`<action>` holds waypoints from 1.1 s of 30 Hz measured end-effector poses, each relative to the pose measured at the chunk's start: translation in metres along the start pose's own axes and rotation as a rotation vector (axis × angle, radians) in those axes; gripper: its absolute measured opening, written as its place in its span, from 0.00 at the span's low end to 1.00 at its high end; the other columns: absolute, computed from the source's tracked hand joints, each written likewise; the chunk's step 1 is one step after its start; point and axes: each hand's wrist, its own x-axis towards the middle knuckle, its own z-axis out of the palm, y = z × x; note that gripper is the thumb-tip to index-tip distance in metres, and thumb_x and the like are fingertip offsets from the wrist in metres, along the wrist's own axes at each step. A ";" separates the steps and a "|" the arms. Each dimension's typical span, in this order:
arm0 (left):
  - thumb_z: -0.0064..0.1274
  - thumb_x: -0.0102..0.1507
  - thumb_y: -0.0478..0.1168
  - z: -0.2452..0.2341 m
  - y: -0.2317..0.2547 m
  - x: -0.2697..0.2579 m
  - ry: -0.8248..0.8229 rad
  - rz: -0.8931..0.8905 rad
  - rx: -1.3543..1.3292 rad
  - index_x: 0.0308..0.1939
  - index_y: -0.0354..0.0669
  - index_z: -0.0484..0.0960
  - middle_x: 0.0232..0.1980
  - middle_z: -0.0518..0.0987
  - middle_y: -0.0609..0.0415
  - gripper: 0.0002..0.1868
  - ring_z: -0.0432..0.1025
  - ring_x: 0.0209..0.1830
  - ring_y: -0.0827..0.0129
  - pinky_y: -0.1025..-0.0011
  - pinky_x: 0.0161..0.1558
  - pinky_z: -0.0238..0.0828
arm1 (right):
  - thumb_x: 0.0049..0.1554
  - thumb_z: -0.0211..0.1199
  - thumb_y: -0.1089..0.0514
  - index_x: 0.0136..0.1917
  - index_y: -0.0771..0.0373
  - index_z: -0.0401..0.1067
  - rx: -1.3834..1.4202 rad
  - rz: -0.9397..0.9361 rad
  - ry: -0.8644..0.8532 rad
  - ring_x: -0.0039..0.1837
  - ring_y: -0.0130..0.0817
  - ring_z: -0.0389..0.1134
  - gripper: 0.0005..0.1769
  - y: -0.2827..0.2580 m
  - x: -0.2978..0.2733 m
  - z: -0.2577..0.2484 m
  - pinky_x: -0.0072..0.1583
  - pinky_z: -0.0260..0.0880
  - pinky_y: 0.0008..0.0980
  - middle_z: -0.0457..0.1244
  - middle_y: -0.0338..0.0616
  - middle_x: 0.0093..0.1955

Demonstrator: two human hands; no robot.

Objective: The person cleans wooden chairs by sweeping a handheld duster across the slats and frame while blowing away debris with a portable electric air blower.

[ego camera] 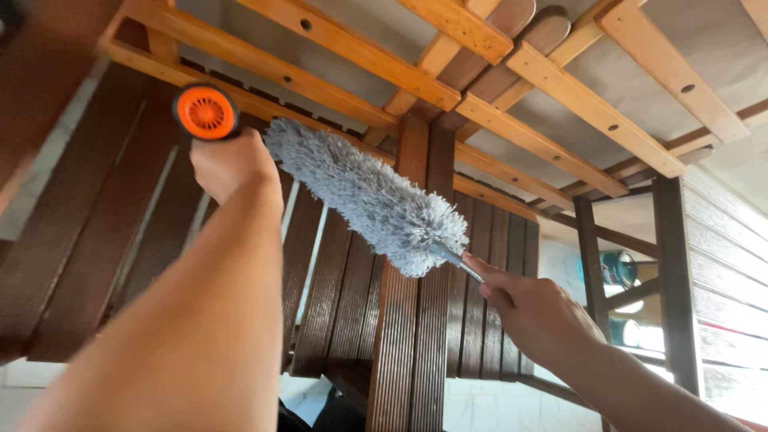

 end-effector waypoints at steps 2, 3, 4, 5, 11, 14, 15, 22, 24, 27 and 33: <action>0.59 0.55 0.37 -0.005 -0.006 -0.004 0.015 0.003 0.008 0.40 0.40 0.82 0.43 0.85 0.43 0.10 0.80 0.46 0.47 0.55 0.47 0.76 | 0.63 0.47 0.39 0.73 0.12 0.57 -0.035 -0.055 0.018 0.34 0.36 0.70 0.27 -0.001 0.004 0.000 0.49 0.72 0.41 0.65 0.47 0.28; 0.61 0.54 0.38 -0.010 -0.016 -0.011 0.043 0.059 0.015 0.40 0.40 0.83 0.42 0.85 0.44 0.12 0.79 0.45 0.47 0.55 0.47 0.75 | 0.63 0.47 0.39 0.73 0.12 0.57 -0.035 -0.061 0.016 0.34 0.36 0.70 0.27 0.000 0.004 0.000 0.49 0.72 0.41 0.65 0.47 0.28; 0.64 0.53 0.38 -0.014 -0.024 -0.016 0.071 0.115 0.022 0.40 0.40 0.84 0.42 0.85 0.44 0.13 0.79 0.44 0.46 0.54 0.46 0.74 | 0.63 0.48 0.39 0.73 0.12 0.58 -0.055 -0.083 0.044 0.34 0.36 0.70 0.26 0.000 0.006 0.000 0.49 0.72 0.41 0.66 0.47 0.29; 0.64 0.53 0.38 -0.017 -0.030 -0.020 0.071 0.116 0.023 0.40 0.40 0.84 0.42 0.85 0.44 0.13 0.79 0.44 0.46 0.54 0.46 0.74 | 0.63 0.48 0.39 0.72 0.13 0.59 -0.074 -0.100 0.075 0.34 0.36 0.70 0.26 0.001 0.006 0.000 0.49 0.71 0.41 0.66 0.47 0.29; 0.68 0.52 0.42 0.003 -0.020 -0.017 0.105 0.004 -0.024 0.38 0.39 0.85 0.40 0.86 0.46 0.15 0.80 0.42 0.49 0.57 0.46 0.76 | 0.62 0.49 0.38 0.72 0.13 0.60 -0.015 -0.017 0.036 0.34 0.35 0.68 0.26 -0.003 0.004 0.002 0.47 0.71 0.43 0.66 0.45 0.31; 0.63 0.55 0.41 0.012 -0.005 -0.012 0.020 -0.213 -0.132 0.39 0.38 0.83 0.39 0.86 0.48 0.12 0.83 0.39 0.53 0.56 0.44 0.79 | 0.63 0.48 0.37 0.72 0.16 0.62 0.005 -0.022 -0.003 0.34 0.34 0.68 0.25 -0.004 0.003 0.002 0.47 0.70 0.42 0.66 0.44 0.31; 0.64 0.53 0.40 0.011 -0.004 -0.012 0.048 -0.182 -0.146 0.39 0.40 0.83 0.38 0.86 0.49 0.13 0.83 0.39 0.55 0.59 0.43 0.79 | 0.63 0.48 0.37 0.72 0.16 0.62 0.004 -0.025 -0.002 0.34 0.34 0.68 0.25 -0.004 0.002 0.001 0.47 0.70 0.42 0.66 0.44 0.31; 0.62 0.57 0.41 -0.028 -0.022 -0.043 -0.002 -0.313 -0.076 0.37 0.40 0.82 0.37 0.85 0.50 0.10 0.84 0.33 0.57 0.61 0.39 0.85 | 0.62 0.49 0.37 0.73 0.15 0.61 -0.015 -0.062 0.026 0.34 0.35 0.67 0.26 0.000 0.007 0.004 0.48 0.69 0.40 0.64 0.46 0.29; 0.62 0.57 0.41 -0.030 -0.022 -0.045 0.011 -0.311 -0.118 0.36 0.40 0.82 0.36 0.85 0.50 0.09 0.83 0.32 0.57 0.59 0.38 0.84 | 0.62 0.50 0.37 0.72 0.16 0.62 -0.015 -0.087 0.052 0.34 0.33 0.68 0.25 0.002 0.008 0.004 0.48 0.69 0.39 0.64 0.45 0.28; 0.63 0.56 0.40 -0.017 -0.024 -0.035 0.059 -0.174 -0.090 0.35 0.40 0.82 0.36 0.86 0.49 0.09 0.82 0.33 0.56 0.58 0.40 0.81 | 0.62 0.49 0.38 0.73 0.15 0.60 -0.029 -0.099 0.054 0.34 0.33 0.68 0.26 0.002 0.008 0.005 0.49 0.70 0.40 0.63 0.45 0.28; 0.65 0.55 0.43 -0.002 -0.027 -0.003 0.066 0.094 0.100 0.40 0.40 0.81 0.40 0.85 0.44 0.15 0.79 0.42 0.47 0.54 0.43 0.76 | 0.63 0.49 0.37 0.71 0.19 0.65 -0.007 -0.078 0.029 0.34 0.34 0.66 0.24 0.003 0.009 0.007 0.48 0.70 0.41 0.63 0.45 0.29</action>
